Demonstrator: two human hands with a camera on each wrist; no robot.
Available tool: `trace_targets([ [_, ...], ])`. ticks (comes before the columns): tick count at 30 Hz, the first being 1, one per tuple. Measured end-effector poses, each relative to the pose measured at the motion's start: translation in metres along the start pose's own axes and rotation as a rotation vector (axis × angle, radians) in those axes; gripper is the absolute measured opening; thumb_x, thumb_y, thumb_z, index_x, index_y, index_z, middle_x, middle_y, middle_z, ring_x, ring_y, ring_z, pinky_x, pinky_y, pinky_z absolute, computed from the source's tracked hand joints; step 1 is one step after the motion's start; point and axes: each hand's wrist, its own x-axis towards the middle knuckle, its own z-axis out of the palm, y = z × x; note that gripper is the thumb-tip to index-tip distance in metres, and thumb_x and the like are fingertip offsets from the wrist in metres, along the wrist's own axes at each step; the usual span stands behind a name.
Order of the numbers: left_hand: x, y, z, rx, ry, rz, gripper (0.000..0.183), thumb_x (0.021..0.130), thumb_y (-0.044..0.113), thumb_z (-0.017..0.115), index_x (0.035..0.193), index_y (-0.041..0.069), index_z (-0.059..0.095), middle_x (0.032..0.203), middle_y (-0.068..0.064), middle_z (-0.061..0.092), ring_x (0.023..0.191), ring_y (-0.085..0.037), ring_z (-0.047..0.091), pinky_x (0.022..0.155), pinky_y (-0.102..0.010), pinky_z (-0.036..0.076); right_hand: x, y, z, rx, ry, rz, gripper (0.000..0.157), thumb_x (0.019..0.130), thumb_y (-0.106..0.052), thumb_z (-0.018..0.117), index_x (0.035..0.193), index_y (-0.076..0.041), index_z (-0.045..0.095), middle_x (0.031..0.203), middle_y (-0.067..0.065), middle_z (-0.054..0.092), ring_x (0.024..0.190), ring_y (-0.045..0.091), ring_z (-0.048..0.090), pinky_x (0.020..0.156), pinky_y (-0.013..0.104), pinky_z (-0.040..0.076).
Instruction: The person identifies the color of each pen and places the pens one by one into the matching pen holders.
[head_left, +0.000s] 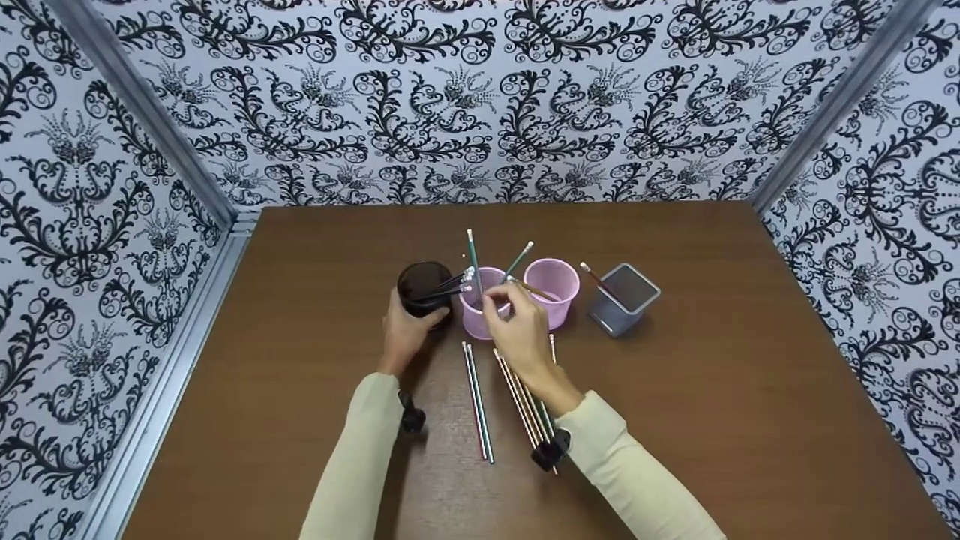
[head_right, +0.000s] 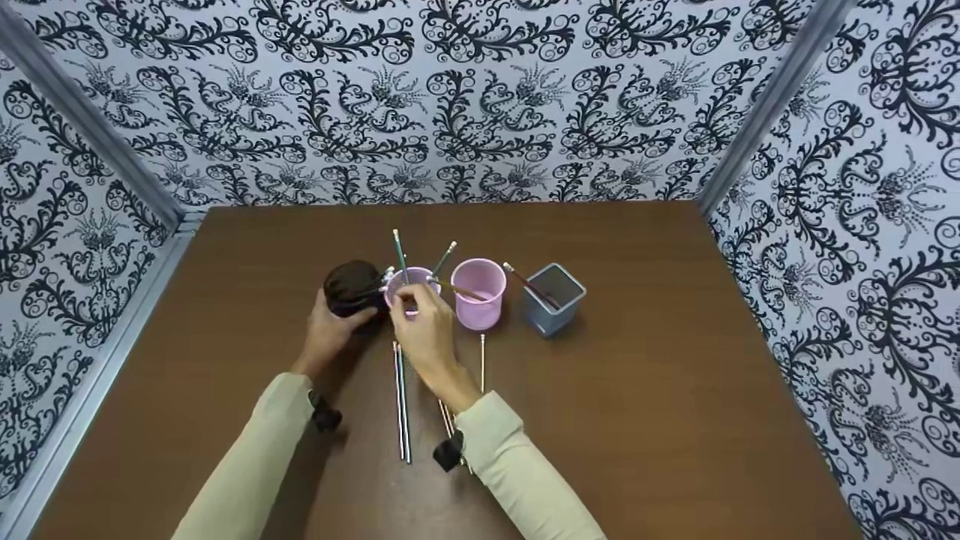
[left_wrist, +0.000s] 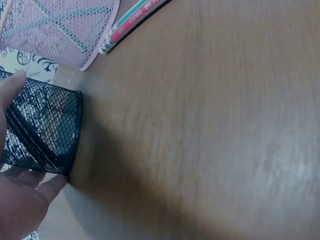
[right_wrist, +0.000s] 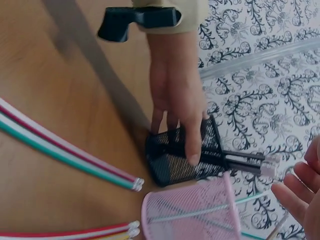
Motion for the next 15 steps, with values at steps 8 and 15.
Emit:
trace_targets([
  [8, -0.014, 0.003, 0.0, 0.141, 0.025, -0.01, 0.079, 0.079, 0.013, 0.082, 0.143, -0.008, 0.041, 0.139, -0.029, 0.055, 0.131, -0.043, 0.052, 0.113, -0.051, 0.04, -0.016, 0.021, -0.011, 0.024, -0.02, 0.108, 0.007, 0.085, 0.0, 0.068, 0.09, 0.0, 0.072, 0.086, 0.011, 0.073, 0.079, 0.021, 0.069, 0.074, 0.027, 0.058],
  [15, -0.043, 0.006, 0.006, 0.195, 0.135, 0.026, 0.055, 0.078, 0.003, 0.077, 0.126, -0.011, 0.056, 0.122, -0.03, 0.061, 0.122, -0.044, 0.053, 0.108, -0.052, 0.041, -0.025, 0.039, -0.019, -0.044, -0.098, 0.248, 0.027, 0.083, -0.01, 0.076, 0.107, 0.0, 0.074, 0.106, 0.017, 0.075, 0.099, 0.031, 0.072, 0.09, 0.042, 0.058],
])
